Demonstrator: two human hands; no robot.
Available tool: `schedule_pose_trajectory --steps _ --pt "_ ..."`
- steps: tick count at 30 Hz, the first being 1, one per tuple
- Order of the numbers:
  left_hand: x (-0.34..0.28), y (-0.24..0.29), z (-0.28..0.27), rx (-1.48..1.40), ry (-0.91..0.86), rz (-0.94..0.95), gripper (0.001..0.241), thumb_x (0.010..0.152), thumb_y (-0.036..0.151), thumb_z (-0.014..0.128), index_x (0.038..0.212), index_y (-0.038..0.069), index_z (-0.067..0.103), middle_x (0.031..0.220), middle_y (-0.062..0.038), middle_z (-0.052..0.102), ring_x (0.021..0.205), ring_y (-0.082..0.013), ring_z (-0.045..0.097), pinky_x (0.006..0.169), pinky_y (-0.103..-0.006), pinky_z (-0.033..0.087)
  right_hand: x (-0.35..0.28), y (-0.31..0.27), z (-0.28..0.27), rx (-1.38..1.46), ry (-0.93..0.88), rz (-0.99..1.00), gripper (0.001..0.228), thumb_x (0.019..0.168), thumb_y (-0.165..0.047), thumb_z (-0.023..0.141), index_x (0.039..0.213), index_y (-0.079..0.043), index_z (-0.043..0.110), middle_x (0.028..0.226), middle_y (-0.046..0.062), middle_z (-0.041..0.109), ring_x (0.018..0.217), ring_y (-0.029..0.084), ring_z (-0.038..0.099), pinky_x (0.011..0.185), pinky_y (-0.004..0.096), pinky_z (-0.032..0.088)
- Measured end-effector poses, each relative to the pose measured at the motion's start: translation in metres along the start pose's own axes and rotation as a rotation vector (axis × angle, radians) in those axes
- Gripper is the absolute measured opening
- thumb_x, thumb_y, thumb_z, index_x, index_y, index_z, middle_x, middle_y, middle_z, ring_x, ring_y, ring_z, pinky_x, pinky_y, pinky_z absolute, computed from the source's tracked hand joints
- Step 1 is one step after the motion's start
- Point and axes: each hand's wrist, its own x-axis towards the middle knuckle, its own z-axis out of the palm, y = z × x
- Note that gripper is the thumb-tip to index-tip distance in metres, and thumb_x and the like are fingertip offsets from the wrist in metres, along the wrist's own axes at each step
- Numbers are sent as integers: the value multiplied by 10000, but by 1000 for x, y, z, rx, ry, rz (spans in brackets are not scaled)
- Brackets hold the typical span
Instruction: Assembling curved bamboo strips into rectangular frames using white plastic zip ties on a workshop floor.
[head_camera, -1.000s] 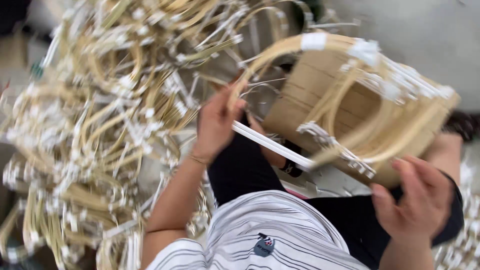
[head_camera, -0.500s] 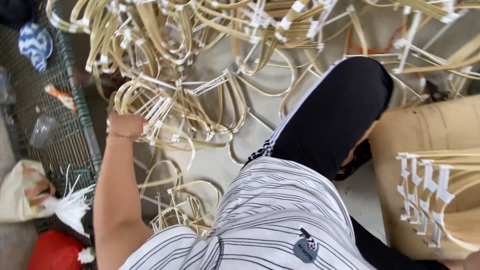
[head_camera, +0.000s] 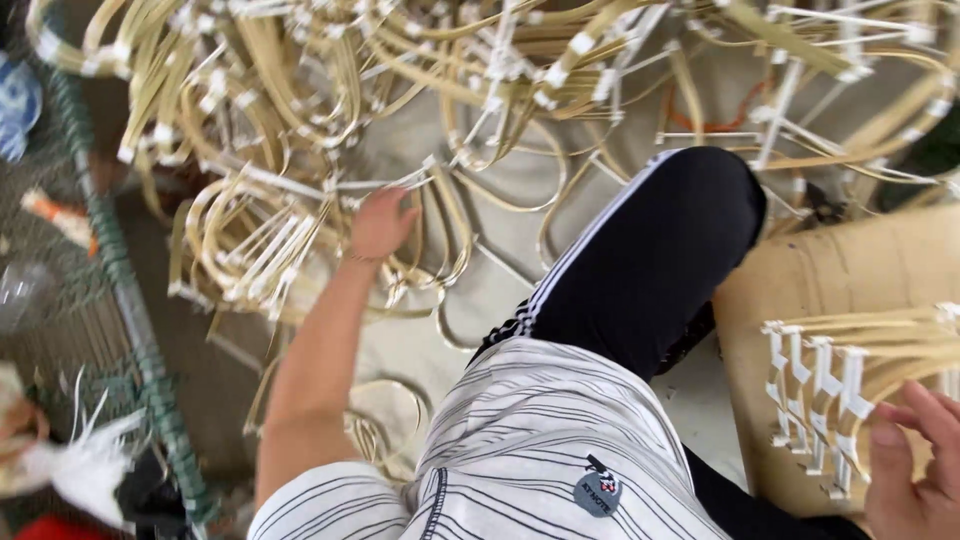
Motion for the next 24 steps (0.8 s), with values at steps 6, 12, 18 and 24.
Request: schedule_pose_trajectory --steps 6,12,18,24 --pt "220 156 72 -254 326 159 678 783 260 834 1322 -45 560 1226 -254 613 1124 -438 572 965 -491 444 -12 -101 11 -322 51 21 301 1100 -72 707 1380 24 650 1247 161 629 1038 165 699 983 238 537" --pt "228 212 59 -435 -134 -50 265 929 278 784 1017 54 672 853 -113 678 793 -267 649 740 -398 517 -48 -99 15 -450 168 188 320 967 -42 734 1285 -12 711 1188 140 704 948 153 682 902 260 519" --pt "148 262 -42 -1245 -266 -127 182 1050 132 589 1162 -2 538 843 -32 679 722 -107 650 688 -265 562 47 -163 78 -185 -119 31 423 842 -121 738 1262 -105 695 1135 116 717 1034 243 697 841 324 555" --pt "63 313 -223 -341 -46 615 187 899 157 772 1013 46 673 619 -42 526 473 -199 499 475 -354 367 90 -195 98 -97 -206 -191 449 872 -163 746 1305 -88 658 1226 105 689 1110 261 690 904 354 570"
